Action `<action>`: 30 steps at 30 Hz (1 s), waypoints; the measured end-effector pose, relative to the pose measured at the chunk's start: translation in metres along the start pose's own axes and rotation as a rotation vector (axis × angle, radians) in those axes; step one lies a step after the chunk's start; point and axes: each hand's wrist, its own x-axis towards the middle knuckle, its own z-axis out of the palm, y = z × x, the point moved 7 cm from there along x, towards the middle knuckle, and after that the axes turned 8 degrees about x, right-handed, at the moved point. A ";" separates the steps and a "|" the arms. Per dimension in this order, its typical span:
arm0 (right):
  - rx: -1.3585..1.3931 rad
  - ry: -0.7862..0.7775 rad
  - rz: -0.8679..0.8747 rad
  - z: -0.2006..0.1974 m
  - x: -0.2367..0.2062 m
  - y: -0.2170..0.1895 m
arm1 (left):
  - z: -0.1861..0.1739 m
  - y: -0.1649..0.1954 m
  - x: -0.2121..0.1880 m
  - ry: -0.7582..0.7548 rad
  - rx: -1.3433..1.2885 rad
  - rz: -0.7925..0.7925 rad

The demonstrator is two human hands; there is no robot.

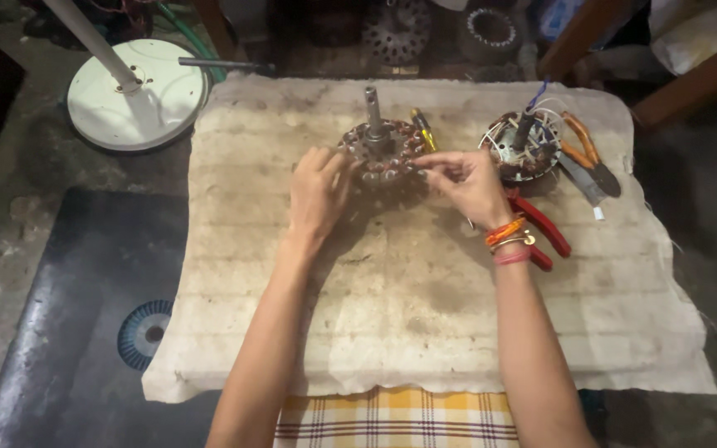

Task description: The person works on a ceiling fan motor at a workbench. They place the wound armature onto the shaft, fit the blue fan blade wheel onto the motor, and press and adjust the windings and components by hand, using a screwdriver to work on the assembly.

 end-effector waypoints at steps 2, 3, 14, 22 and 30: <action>-0.025 0.049 -0.004 -0.013 -0.001 0.004 | -0.004 -0.004 0.000 0.051 -0.012 -0.019; -0.037 0.073 -0.006 -0.020 -0.002 0.006 | -0.006 -0.008 0.000 0.077 -0.017 -0.028; -0.344 0.775 -0.049 -0.102 -0.027 0.006 | -0.022 -0.048 -0.003 0.240 0.072 -0.359; -1.136 0.936 -0.522 -0.036 -0.040 -0.067 | -0.007 -0.033 -0.002 0.217 0.043 -0.427; -0.530 0.159 -0.654 0.055 -0.018 -0.045 | 0.026 0.015 -0.014 0.072 -0.209 -0.147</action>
